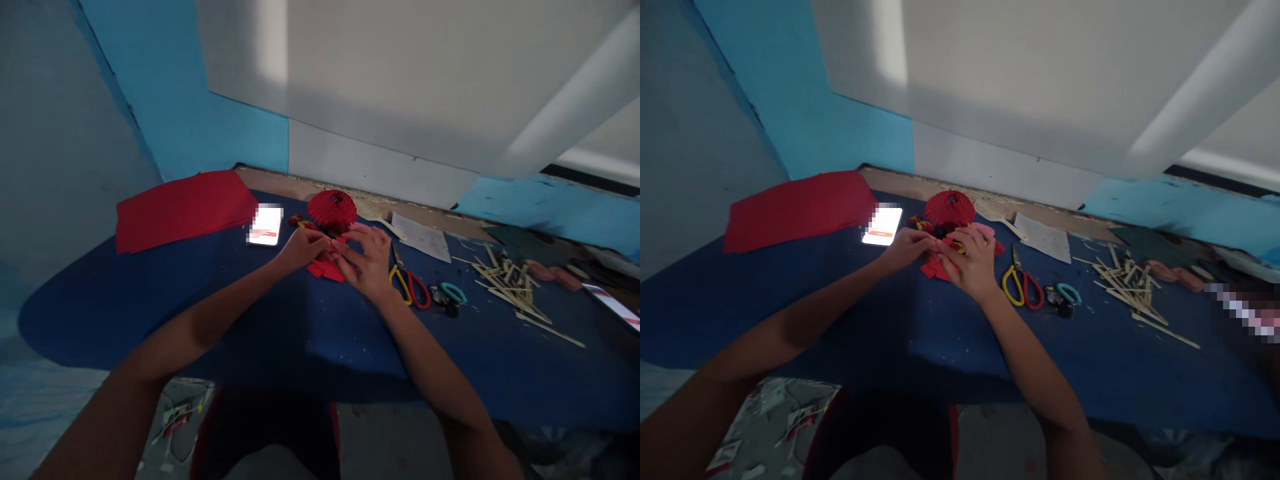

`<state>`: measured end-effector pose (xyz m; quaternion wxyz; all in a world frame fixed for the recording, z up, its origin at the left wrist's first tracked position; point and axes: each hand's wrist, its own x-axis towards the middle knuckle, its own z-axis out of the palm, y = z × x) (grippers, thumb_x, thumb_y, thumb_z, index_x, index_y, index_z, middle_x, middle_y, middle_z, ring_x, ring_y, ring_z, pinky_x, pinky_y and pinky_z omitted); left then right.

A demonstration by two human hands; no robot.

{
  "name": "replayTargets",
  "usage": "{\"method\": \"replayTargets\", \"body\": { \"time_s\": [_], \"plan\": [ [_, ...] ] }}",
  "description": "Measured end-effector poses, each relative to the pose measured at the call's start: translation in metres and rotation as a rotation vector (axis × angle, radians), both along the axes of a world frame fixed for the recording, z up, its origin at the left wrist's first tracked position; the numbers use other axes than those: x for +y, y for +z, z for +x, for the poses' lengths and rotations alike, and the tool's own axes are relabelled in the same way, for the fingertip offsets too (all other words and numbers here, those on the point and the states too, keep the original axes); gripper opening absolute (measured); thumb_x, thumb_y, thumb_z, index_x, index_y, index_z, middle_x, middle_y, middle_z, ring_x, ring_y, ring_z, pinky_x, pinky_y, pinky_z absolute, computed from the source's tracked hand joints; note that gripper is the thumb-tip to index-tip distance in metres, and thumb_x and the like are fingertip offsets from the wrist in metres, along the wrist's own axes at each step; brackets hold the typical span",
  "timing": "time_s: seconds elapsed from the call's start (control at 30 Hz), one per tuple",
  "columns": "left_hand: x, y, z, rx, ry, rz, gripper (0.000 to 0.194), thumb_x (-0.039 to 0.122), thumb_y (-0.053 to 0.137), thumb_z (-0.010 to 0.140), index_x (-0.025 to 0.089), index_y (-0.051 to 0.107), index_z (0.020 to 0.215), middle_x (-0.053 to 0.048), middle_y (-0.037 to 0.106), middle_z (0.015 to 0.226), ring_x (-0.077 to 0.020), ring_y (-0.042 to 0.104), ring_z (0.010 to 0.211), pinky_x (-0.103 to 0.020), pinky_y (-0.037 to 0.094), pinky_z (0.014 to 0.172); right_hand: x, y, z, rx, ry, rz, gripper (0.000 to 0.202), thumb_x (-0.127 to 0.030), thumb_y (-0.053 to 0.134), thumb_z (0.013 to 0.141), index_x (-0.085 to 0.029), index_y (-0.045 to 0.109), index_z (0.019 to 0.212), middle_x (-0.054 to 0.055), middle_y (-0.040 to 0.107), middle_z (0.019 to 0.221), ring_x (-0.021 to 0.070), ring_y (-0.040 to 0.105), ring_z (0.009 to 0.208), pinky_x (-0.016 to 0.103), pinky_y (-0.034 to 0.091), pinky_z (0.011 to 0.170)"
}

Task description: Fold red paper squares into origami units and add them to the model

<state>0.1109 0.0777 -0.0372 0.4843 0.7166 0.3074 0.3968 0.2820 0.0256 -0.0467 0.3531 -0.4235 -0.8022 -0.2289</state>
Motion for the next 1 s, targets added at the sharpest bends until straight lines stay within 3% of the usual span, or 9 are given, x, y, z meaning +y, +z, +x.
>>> {"method": "replayTargets", "body": {
  "time_s": [0.23,0.37,0.43,0.57,0.7,0.8,1.0],
  "plan": [
    [0.004,-0.001,-0.002,-0.054,-0.006,-0.063,0.020,0.017,0.049,0.073,0.012,0.067,0.068,-0.003,0.069,0.061,-0.0096,0.062,0.055,-0.019,0.050,0.055,0.002,0.003,0.004,-0.059,-0.002,-0.050,0.031,-0.032,0.057,0.081,-0.038,0.059,0.111,0.001,0.056,0.120,0.0258,0.043,0.120,0.054,0.012,0.107],
    [0.003,0.001,-0.003,-0.036,-0.009,-0.035,0.020,0.016,0.049,0.073,0.011,0.068,0.067,-0.003,0.069,0.060,-0.0098,0.062,0.055,-0.019,0.050,0.054,0.002,0.003,0.002,-0.047,0.038,-0.077,0.027,-0.030,0.058,0.080,-0.038,0.062,0.105,0.000,0.056,0.120,0.0255,0.043,0.120,0.055,0.009,0.108],
    [0.003,0.001,-0.004,-0.012,-0.020,-0.006,0.020,0.017,0.050,0.073,0.011,0.068,0.068,-0.004,0.069,0.062,-0.0098,0.063,0.056,-0.019,0.050,0.054,0.003,0.002,-0.001,0.088,0.072,-0.085,0.020,-0.029,0.059,0.079,-0.036,0.066,0.096,0.000,0.057,0.115,0.0251,0.046,0.117,0.054,0.014,0.107],
    [0.002,0.000,-0.005,0.011,-0.037,0.074,0.020,0.021,0.052,0.074,0.011,0.068,0.071,-0.004,0.070,0.066,-0.0118,0.065,0.061,-0.019,0.051,0.057,0.007,-0.001,-0.008,0.618,0.108,-0.170,0.013,-0.031,0.062,0.077,-0.026,0.067,0.088,0.005,0.060,0.104,0.0220,0.053,0.106,0.044,0.038,0.095],
    [0.000,-0.002,-0.003,-0.027,0.013,0.108,0.023,0.025,0.050,0.077,0.011,0.067,0.074,-0.005,0.071,0.069,-0.0137,0.067,0.065,-0.020,0.052,0.061,0.011,-0.004,-0.011,1.043,0.182,-0.497,0.025,-0.037,0.069,0.068,-0.021,0.064,0.087,0.004,0.064,0.090,0.0182,0.059,0.086,0.035,0.047,0.081],
    [-0.001,-0.006,0.000,-0.001,0.008,0.083,0.026,0.029,0.049,0.078,0.010,0.067,0.080,-0.007,0.072,0.075,-0.0137,0.067,0.069,-0.021,0.052,0.063,0.011,-0.007,-0.014,1.148,0.286,-0.648,0.022,-0.040,0.065,0.072,-0.020,0.061,0.080,0.000,0.062,0.075,0.0137,0.058,0.069,0.029,0.048,0.067],
    [0.006,-0.010,-0.003,0.101,-0.084,0.049,0.015,0.024,0.061,0.068,0.011,0.069,0.070,-0.003,0.068,0.060,-0.0116,0.063,0.057,-0.018,0.047,0.054,0.011,-0.007,-0.014,1.088,0.298,-0.598,0.023,-0.043,0.064,0.073,-0.021,0.060,0.077,-0.001,0.059,0.070,0.0120,0.054,0.066,0.026,0.046,0.064]
  ]
}}
